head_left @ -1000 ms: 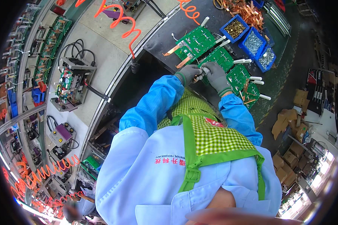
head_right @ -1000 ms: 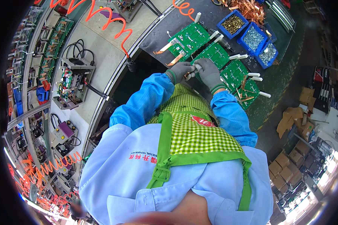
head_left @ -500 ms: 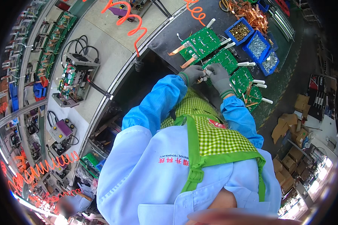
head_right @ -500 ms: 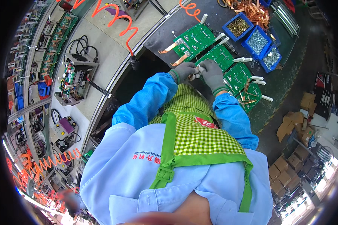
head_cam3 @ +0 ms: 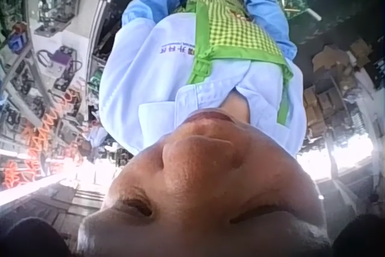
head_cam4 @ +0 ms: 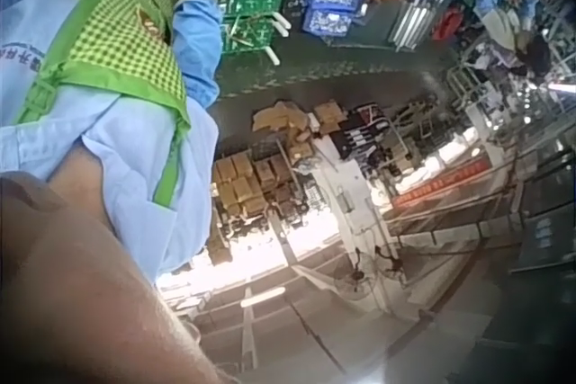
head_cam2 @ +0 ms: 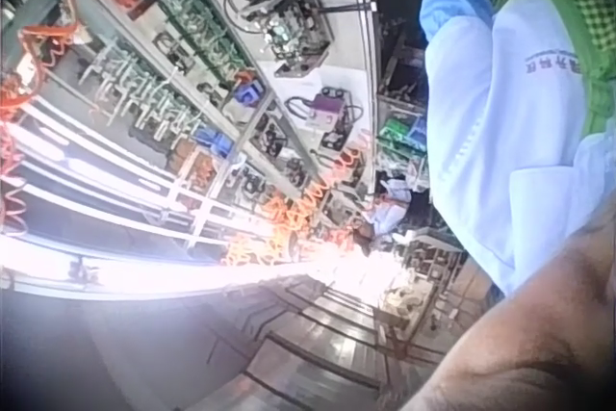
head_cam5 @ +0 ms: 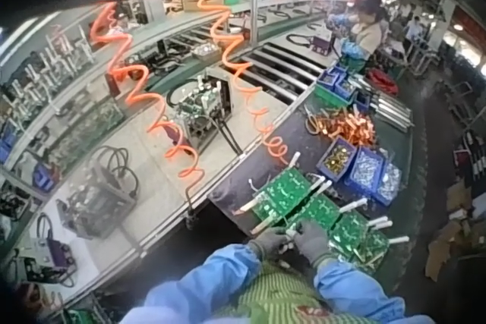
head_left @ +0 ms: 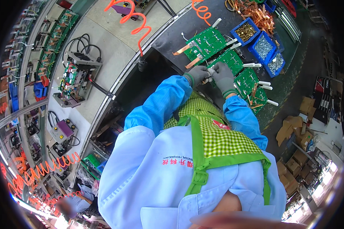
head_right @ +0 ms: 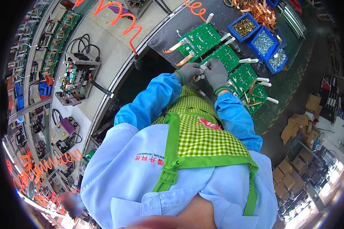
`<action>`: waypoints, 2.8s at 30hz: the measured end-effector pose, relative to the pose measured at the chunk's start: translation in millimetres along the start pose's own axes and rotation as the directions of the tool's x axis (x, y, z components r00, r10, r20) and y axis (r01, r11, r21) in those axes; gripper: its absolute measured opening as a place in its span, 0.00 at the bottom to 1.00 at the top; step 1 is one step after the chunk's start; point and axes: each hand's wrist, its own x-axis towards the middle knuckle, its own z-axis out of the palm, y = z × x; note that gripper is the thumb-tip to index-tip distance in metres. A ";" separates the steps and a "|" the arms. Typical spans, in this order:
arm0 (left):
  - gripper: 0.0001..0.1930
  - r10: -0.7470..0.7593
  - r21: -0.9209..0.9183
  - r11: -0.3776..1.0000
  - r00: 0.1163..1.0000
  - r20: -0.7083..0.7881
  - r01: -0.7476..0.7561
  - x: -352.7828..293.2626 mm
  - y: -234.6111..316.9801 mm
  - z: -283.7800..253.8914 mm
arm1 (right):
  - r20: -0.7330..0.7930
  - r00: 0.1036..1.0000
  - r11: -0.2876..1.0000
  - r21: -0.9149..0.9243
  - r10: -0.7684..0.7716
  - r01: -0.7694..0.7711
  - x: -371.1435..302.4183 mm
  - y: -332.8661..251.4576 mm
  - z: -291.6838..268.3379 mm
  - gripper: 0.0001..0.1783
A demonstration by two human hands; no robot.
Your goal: Assembling copper plates and components onto green circuit boards and securing them with an electric screwdriver.
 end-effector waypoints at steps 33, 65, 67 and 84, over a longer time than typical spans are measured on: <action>0.08 -0.038 -0.050 0.998 0.994 0.103 0.044 5.2 1.0 -1.6 | -0.183 0.976 0.965 0.214 -0.115 0.154 -21.9 11.3 -1.9 0.13; 0.12 -0.081 -0.191 0.972 0.957 0.280 0.139 -27.2 -87.9 41.5 | -0.307 0.939 0.977 -0.091 0.155 -0.191 -153.1 123.2 -131.1 0.08; 0.12 -0.087 -0.195 0.971 0.965 0.248 0.137 -26.1 -94.9 56.3 | -0.315 0.948 0.988 -0.120 0.053 -0.095 -155.3 137.0 -130.5 0.08; 0.12 0.180 -0.445 0.838 0.931 -0.318 -0.314 -23.2 -112.9 75.2 | -0.220 0.969 0.948 -0.315 -0.116 0.042 -143.5 151.3 -107.2 0.11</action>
